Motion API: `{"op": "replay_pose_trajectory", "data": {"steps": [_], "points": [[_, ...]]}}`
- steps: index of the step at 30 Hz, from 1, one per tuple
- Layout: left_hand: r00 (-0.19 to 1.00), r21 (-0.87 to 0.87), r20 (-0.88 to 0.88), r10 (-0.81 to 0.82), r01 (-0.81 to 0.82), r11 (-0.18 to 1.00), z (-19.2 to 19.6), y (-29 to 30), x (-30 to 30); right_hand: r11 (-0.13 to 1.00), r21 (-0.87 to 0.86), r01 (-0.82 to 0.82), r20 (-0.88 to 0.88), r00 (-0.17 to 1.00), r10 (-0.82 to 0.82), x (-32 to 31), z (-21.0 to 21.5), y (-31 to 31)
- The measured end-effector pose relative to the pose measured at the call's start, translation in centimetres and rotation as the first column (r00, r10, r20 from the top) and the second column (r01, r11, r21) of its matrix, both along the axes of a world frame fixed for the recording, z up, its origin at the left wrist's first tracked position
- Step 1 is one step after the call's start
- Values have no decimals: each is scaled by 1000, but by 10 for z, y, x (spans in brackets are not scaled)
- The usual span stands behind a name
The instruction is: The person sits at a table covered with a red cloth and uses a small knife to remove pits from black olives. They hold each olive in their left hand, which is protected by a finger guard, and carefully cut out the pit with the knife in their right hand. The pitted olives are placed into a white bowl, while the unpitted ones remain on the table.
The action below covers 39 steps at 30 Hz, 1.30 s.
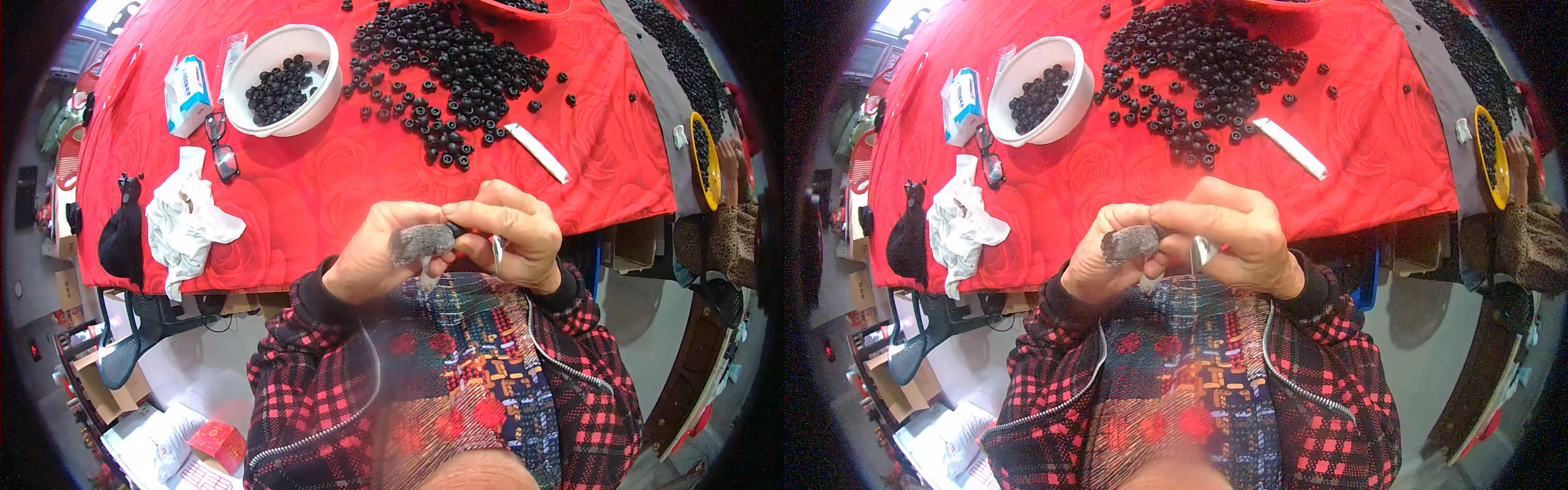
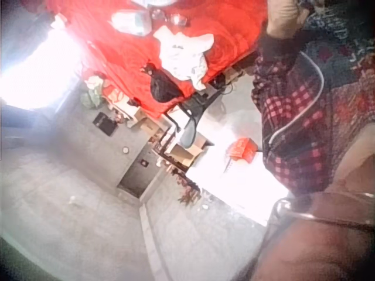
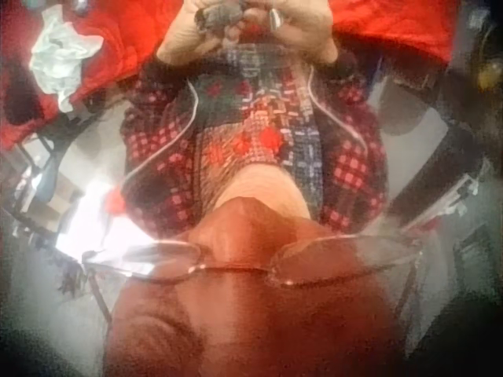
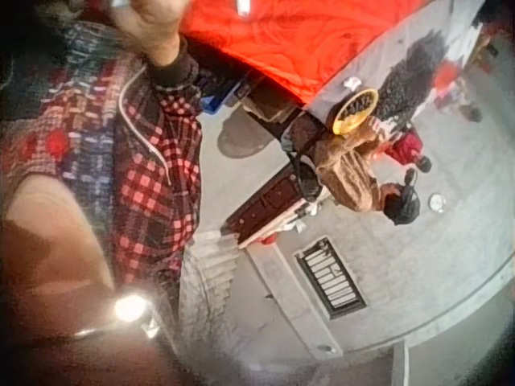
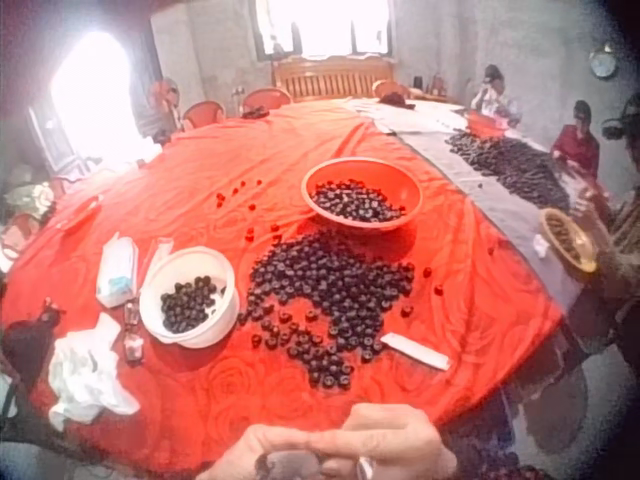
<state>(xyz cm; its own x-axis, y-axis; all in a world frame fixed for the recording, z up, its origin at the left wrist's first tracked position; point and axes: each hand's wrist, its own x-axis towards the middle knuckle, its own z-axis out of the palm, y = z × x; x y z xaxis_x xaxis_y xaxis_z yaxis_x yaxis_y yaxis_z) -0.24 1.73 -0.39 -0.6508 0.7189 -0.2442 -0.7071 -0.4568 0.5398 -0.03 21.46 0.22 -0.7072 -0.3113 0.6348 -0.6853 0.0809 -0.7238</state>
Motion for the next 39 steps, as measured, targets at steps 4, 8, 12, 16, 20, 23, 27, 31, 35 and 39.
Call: {"op": "replay_pose_trajectory", "data": {"steps": [4,8,12,16,20,23,27,31,35,39], "points": [[996,25,-42,73,-72,997,5,6,4,996,-13,90,-95,991,-90,3,4,-3],[983,-50,-167,77,-86,995,12,6,4,988,3,155,-166,974,-152,3,6,-2],[910,-268,-408,70,-193,944,16,7,5,984,-1,176,-147,974,-175,5,3,-1],[869,-320,-492,62,-246,915,16,6,3,991,57,125,21,992,-126,6,5,8],[806,-355,-588,71,-336,873,16,8,4,998,18,60,351,934,-63,10,12,16],[783,-392,-619,61,-375,840,16,9,4,998,37,56,380,923,-66,9,9,16],[741,-407,-671,35,-407,818,12,8,4,977,188,95,301,942,-150,7,11,13],[759,-399,-650,44,-390,830,14,9,5,966,228,124,235,956,-178,5,7,11],[736,-397,-677,26,-394,829,12,10,4,962,247,116,215,961,-171,2,7,12],[744,-413,-668,19,-392,822,10,10,5,963,243,113,213,963,-167,1,4,13]]}}
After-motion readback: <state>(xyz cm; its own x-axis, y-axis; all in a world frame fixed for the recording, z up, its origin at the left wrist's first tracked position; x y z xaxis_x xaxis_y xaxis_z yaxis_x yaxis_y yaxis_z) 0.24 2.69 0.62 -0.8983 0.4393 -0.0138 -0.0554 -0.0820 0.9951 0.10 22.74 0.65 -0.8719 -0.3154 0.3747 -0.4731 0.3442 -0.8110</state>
